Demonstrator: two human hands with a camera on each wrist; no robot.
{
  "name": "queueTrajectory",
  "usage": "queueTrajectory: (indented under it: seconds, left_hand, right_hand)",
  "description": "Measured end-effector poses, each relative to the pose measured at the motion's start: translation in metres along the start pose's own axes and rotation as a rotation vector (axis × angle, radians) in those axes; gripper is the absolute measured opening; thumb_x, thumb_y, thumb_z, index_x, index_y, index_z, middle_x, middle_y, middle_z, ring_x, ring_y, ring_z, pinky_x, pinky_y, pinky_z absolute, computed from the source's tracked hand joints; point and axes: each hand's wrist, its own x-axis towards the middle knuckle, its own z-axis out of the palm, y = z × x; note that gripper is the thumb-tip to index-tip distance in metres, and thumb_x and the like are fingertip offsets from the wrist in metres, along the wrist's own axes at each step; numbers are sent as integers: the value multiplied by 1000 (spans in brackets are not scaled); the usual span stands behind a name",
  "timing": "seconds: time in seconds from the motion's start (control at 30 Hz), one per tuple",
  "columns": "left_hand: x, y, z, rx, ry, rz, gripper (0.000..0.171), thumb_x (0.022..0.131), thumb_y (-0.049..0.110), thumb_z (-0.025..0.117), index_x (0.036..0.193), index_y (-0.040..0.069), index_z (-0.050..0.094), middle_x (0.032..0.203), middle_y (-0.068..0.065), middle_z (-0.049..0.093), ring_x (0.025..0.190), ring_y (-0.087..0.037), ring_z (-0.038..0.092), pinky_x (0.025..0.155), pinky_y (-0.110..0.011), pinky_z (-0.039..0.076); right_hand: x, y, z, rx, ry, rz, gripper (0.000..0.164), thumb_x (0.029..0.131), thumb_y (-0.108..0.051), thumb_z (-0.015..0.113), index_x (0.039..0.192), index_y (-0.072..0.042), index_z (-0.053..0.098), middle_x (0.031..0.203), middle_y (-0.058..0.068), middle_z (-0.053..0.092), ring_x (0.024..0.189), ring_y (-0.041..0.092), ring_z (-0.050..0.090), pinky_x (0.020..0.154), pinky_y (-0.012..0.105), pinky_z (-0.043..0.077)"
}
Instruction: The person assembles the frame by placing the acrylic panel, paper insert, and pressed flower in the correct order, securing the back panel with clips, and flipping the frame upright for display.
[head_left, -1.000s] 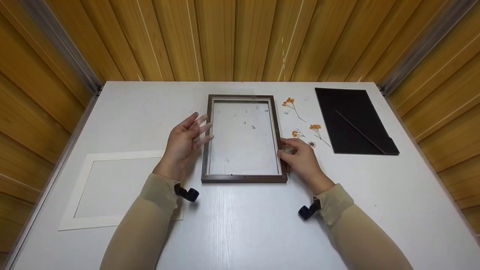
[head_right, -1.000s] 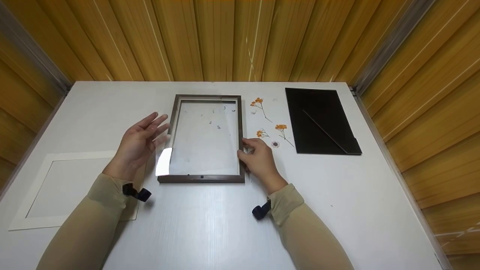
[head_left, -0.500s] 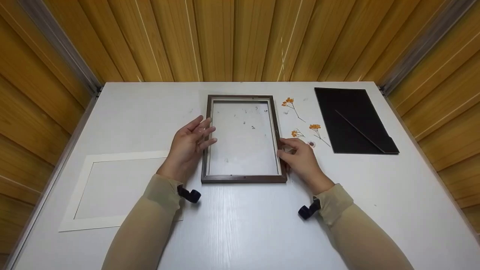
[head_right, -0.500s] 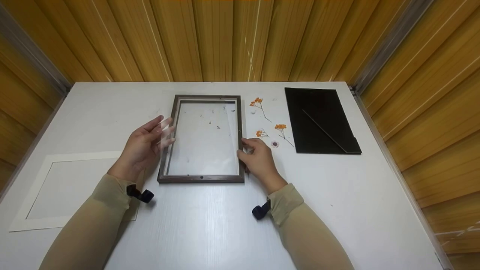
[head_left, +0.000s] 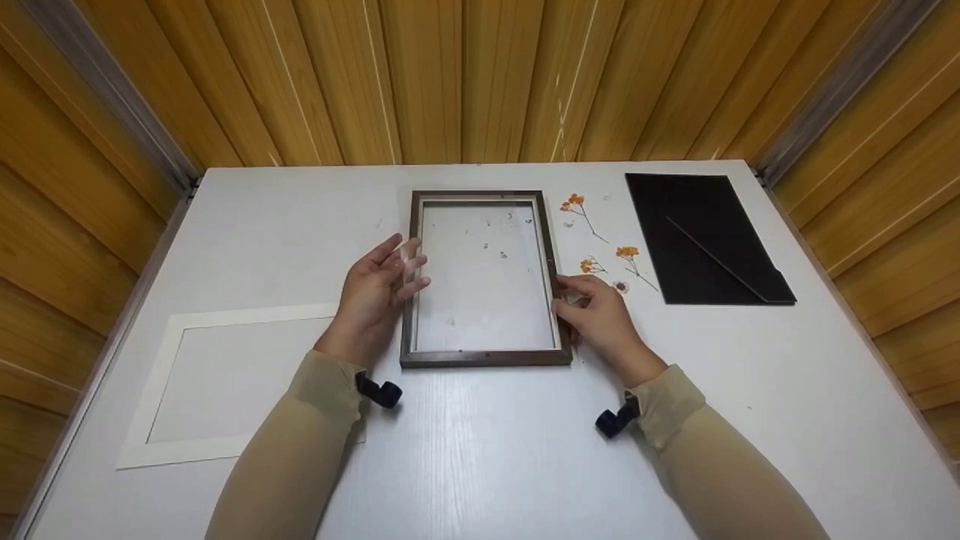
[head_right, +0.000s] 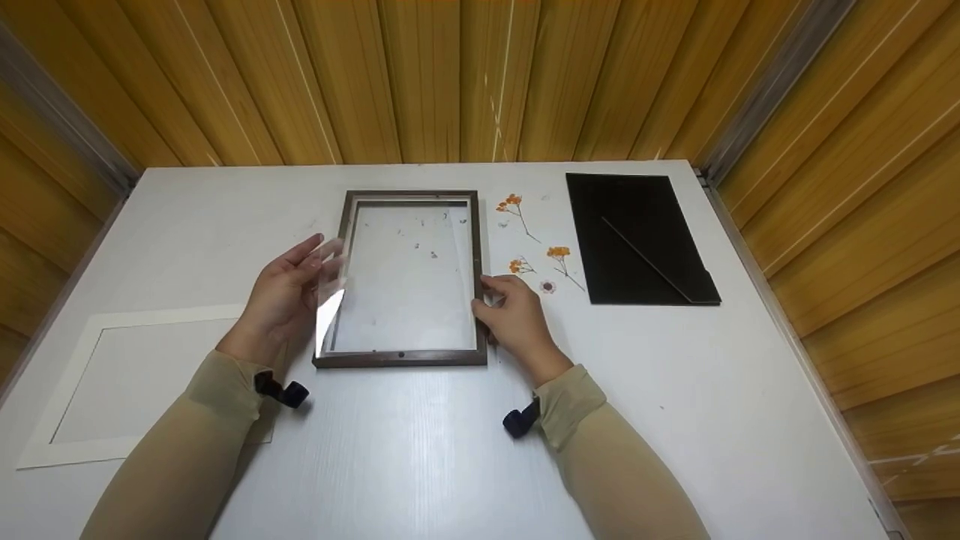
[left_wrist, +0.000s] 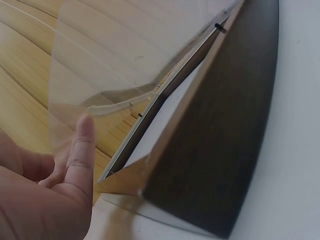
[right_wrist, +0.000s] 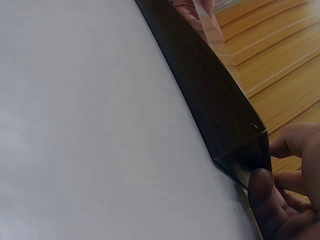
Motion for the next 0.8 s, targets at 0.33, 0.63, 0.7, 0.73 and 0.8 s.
queueTrajectory:
  seconds: [0.33, 0.63, 0.7, 0.73, 0.8]
  left_hand:
    - [0, -2, 0, 43, 36, 11, 59, 120, 7, 48, 177, 11, 35, 174, -7, 55, 154, -25, 62, 116, -35, 62]
    - [0, -5, 1, 59, -6, 6, 56, 120, 8, 48, 174, 10, 34, 171, -6, 58, 152, -24, 63, 111, -34, 65]
    - [0, -5, 1, 65, -9, 5, 55, 120, 8, 49, 173, 9, 35, 171, -7, 58, 151, -24, 63, 111, -35, 65]
    - [0, -5, 1, 69, -8, 3, 55, 120, 9, 49, 174, 10, 35, 171, -6, 58, 151, -24, 63, 111, -35, 65]
    - [-1, -4, 0, 75, -8, 2, 56, 120, 9, 50, 174, 10, 34, 171, -6, 58, 151, -24, 64, 111, -34, 65]
  right_hand:
    - [-1, -2, 0, -15, -2, -13, 53, 103, -10, 78, 152, 3, 67, 149, 25, 66, 81, 8, 63, 59, 17, 55]
    - [1, 0, 0, 1, -8, -14, 53, 103, -9, 79, 153, 3, 66, 149, 25, 65, 80, 7, 63, 60, 17, 56]
    - [1, 0, 0, -1, -8, -14, 54, 103, -10, 79, 153, 3, 66, 150, 26, 65, 78, 6, 62, 59, 17, 56]
    - [1, 1, 0, -3, -8, -12, 54, 103, -10, 79, 153, 3, 66, 151, 25, 65, 78, 5, 62, 60, 17, 56]
    - [1, 1, 0, -6, -7, -5, 54, 103, -10, 78, 153, 2, 66, 151, 24, 65, 77, 5, 62, 60, 17, 56]
